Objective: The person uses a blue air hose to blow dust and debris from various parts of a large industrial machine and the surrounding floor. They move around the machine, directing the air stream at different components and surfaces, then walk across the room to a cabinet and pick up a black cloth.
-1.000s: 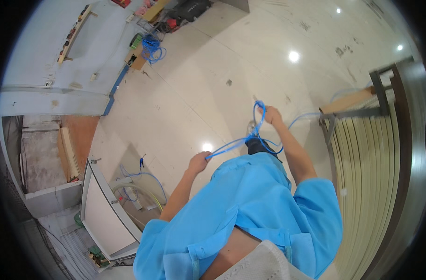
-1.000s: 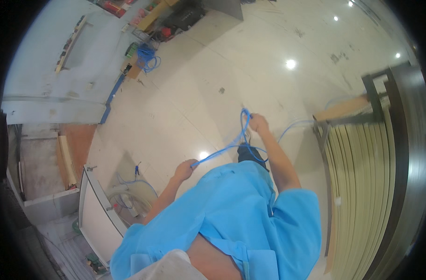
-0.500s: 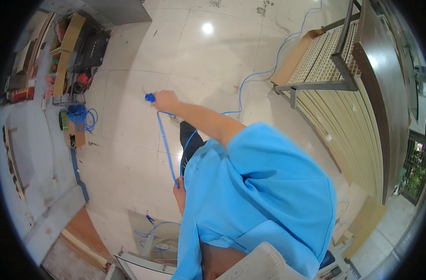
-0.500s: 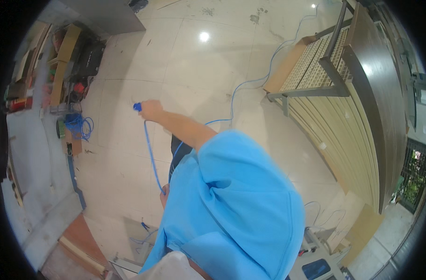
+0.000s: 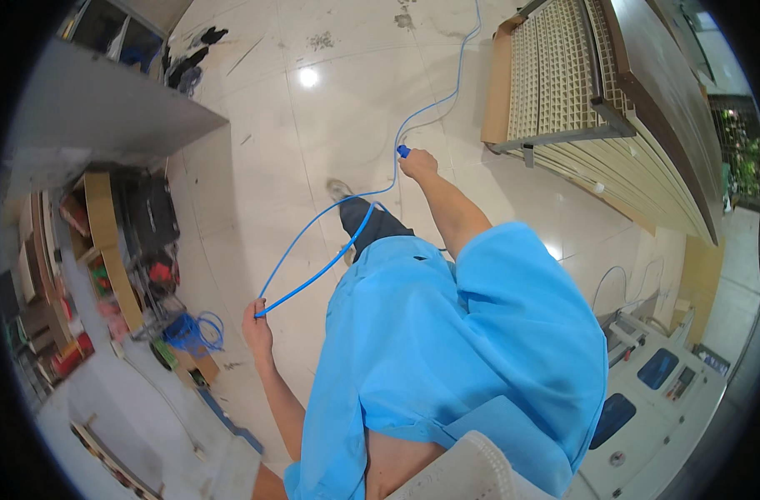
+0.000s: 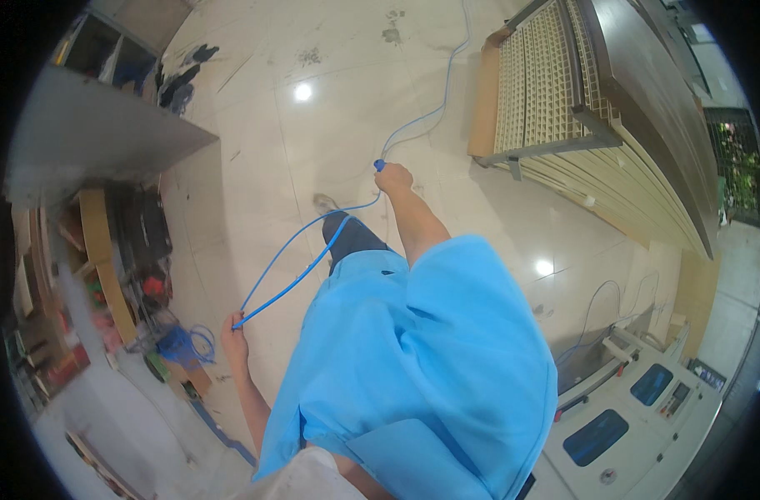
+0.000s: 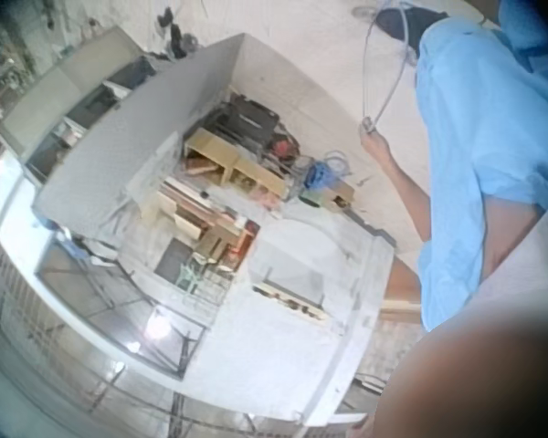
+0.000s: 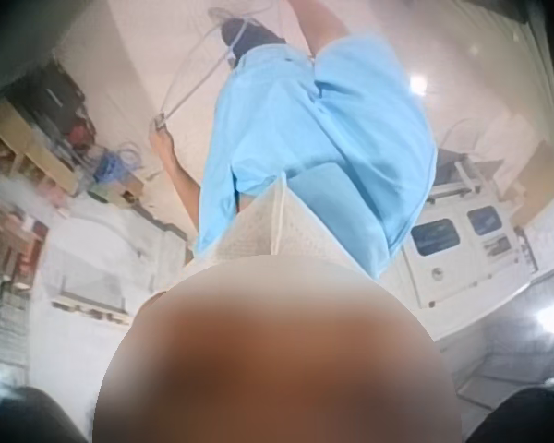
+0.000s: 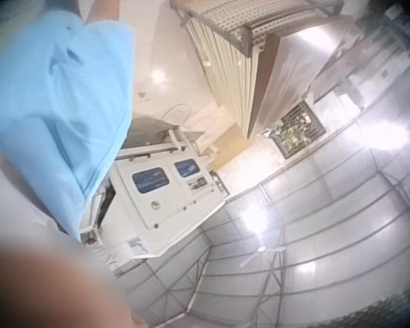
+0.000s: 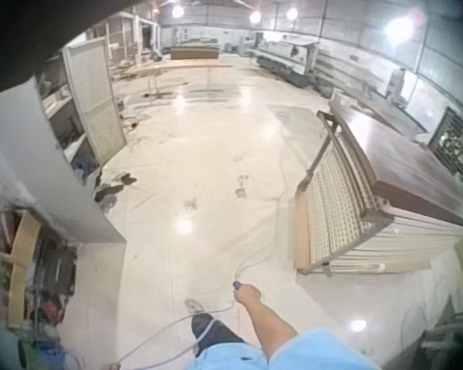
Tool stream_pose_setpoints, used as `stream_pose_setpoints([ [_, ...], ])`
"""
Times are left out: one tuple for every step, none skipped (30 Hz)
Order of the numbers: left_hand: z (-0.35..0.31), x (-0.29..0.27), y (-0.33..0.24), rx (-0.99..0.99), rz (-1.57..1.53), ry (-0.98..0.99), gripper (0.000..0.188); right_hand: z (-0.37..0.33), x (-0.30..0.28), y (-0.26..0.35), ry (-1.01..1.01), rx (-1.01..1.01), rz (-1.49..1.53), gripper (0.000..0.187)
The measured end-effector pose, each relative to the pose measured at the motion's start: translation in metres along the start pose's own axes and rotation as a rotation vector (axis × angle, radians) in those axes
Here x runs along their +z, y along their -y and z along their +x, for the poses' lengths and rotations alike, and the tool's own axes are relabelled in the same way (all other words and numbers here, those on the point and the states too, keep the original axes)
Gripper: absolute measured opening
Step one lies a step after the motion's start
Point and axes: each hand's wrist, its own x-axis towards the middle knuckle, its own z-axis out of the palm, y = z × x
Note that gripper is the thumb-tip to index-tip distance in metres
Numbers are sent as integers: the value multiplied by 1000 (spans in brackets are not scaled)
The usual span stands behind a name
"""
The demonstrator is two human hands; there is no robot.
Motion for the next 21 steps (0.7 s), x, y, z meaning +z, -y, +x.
stream_pose_setpoints([
  [29,-6,-12,4,62,28,29,13,0,12,8,-7,6,42],
  [58,-10,-24,42,94,46,28,28,-1,30,13,-18,9,42],
  [86,-13,-36,75,130,57,28,44,-2,50,23,-31,9,42],
  [114,-13,-49,101,136,97,27,59,-2,75,30,-67,2,44],
  [137,-9,-64,121,143,127,26,72,-3,105,39,-109,-9,46],
  [154,-9,-78,119,169,139,26,86,-3,147,62,-169,-33,48],
  [170,-7,-91,63,153,179,24,100,-7,187,125,-238,-16,50],
  [182,-9,-103,98,154,180,24,107,-12,223,212,-321,-15,52],
  [195,-7,-117,89,92,224,23,109,-11,264,295,-403,-32,54],
  [209,-9,-132,125,87,239,23,111,-12,312,302,-516,-49,57],
  [219,-11,-146,169,62,289,22,111,-15,343,298,-601,-68,60],
  [228,-15,-158,82,95,301,22,113,-22,365,285,-667,-90,62],
  [241,-16,-169,45,97,302,22,117,-28,391,261,-720,-95,62],
  [253,-17,-180,22,87,310,21,118,-33,416,237,-763,-95,61],
  [265,-20,-184,-8,113,289,22,116,-36,442,211,-803,-90,60],
  [275,-23,-188,-24,125,272,22,117,-43,463,206,-809,-84,58],
  [286,-27,-188,-41,138,258,23,120,-50,481,201,-813,-86,57],
  [298,-30,-186,-44,132,237,24,126,-57,497,196,-815,-94,57],
  [311,-33,-183,-46,125,215,25,132,-64,513,183,-823,-103,57],
  [325,-38,-179,-41,111,193,26,137,-71,526,176,-804,-103,54],
  [341,-41,-175,-48,105,131,27,147,-78,535,163,-792,-103,52],
])
